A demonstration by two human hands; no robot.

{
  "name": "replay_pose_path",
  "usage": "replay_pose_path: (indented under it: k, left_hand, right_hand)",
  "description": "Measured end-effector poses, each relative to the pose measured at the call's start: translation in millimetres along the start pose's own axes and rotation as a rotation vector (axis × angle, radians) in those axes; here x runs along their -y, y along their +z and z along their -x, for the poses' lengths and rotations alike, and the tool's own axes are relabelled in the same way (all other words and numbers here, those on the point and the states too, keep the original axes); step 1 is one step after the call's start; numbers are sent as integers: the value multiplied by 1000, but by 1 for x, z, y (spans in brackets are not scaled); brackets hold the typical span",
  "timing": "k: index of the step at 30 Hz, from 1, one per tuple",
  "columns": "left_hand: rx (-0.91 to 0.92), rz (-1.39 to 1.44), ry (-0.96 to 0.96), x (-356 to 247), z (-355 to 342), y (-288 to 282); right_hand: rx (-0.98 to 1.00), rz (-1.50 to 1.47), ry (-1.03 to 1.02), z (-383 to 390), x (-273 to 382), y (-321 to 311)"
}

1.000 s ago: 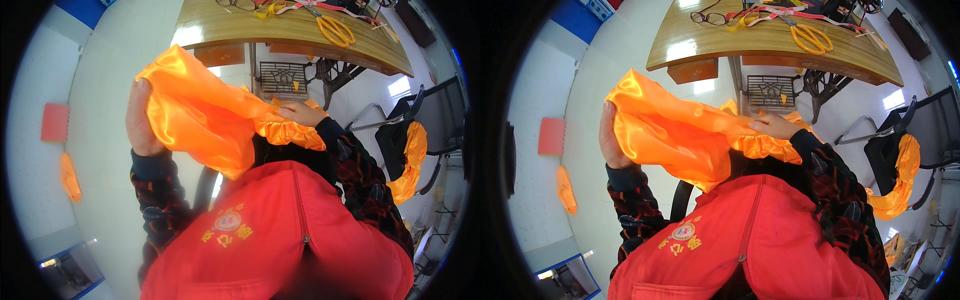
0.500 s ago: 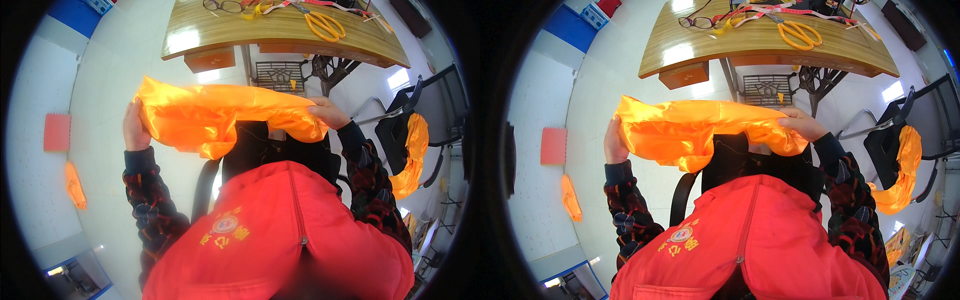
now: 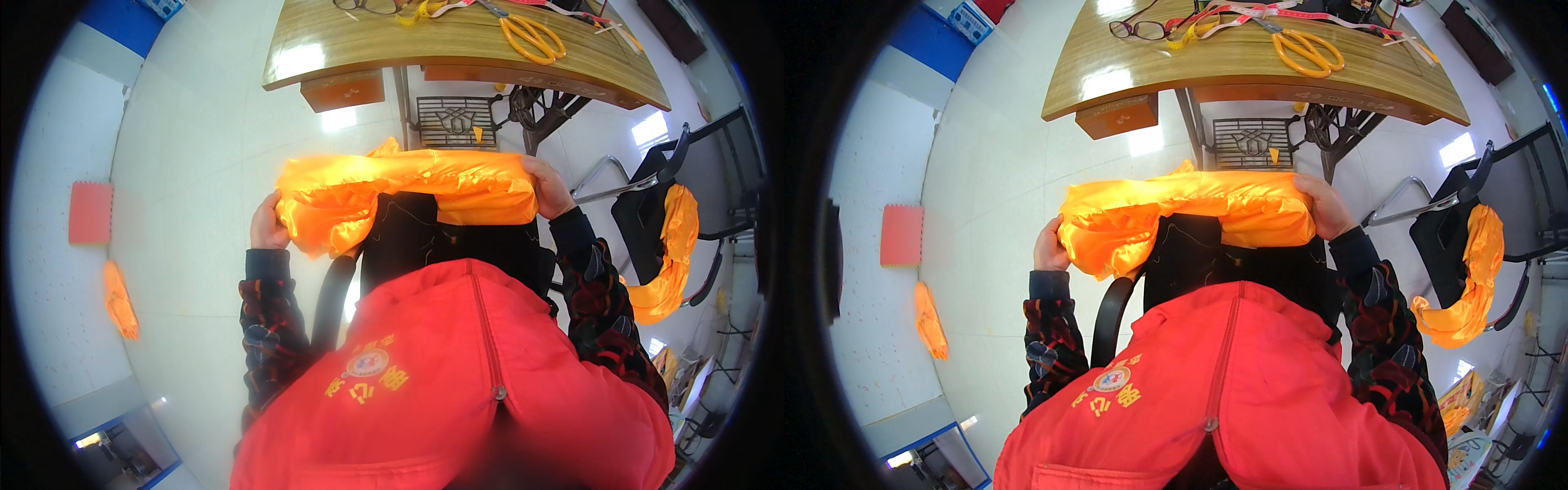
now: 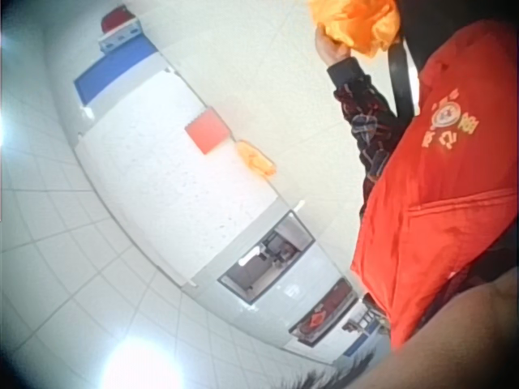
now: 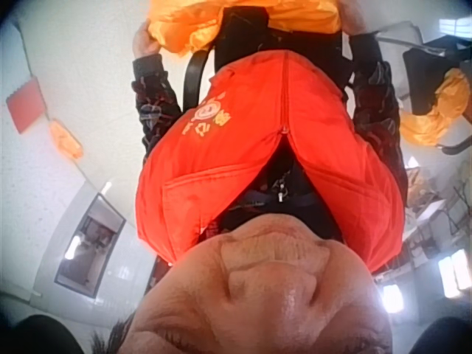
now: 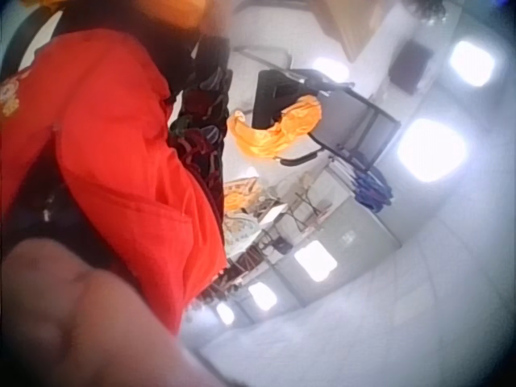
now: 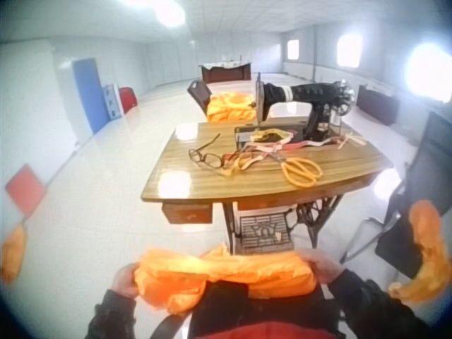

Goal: The person cuts an orange fabric with scissors, measures it with a tape measure, and folds it. The person repeats cutting and measuring actions on the fabric.

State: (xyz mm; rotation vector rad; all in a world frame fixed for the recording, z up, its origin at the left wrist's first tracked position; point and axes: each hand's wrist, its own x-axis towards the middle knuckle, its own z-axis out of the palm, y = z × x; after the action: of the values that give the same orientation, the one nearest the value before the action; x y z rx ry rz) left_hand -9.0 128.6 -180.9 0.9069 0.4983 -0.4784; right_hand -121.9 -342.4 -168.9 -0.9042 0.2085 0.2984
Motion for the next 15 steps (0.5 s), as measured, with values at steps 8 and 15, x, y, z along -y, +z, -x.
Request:
replay_pose_path:
  k: [8, 15]
  left_hand:
    - [88, 57, 37, 14, 15, 4]
    - [346, -17, 119, 11, 41, 17]
  right_hand:
    - [-23, 123, -24, 10, -4, -1]
    - [33, 363, 20, 23, 4, -1]
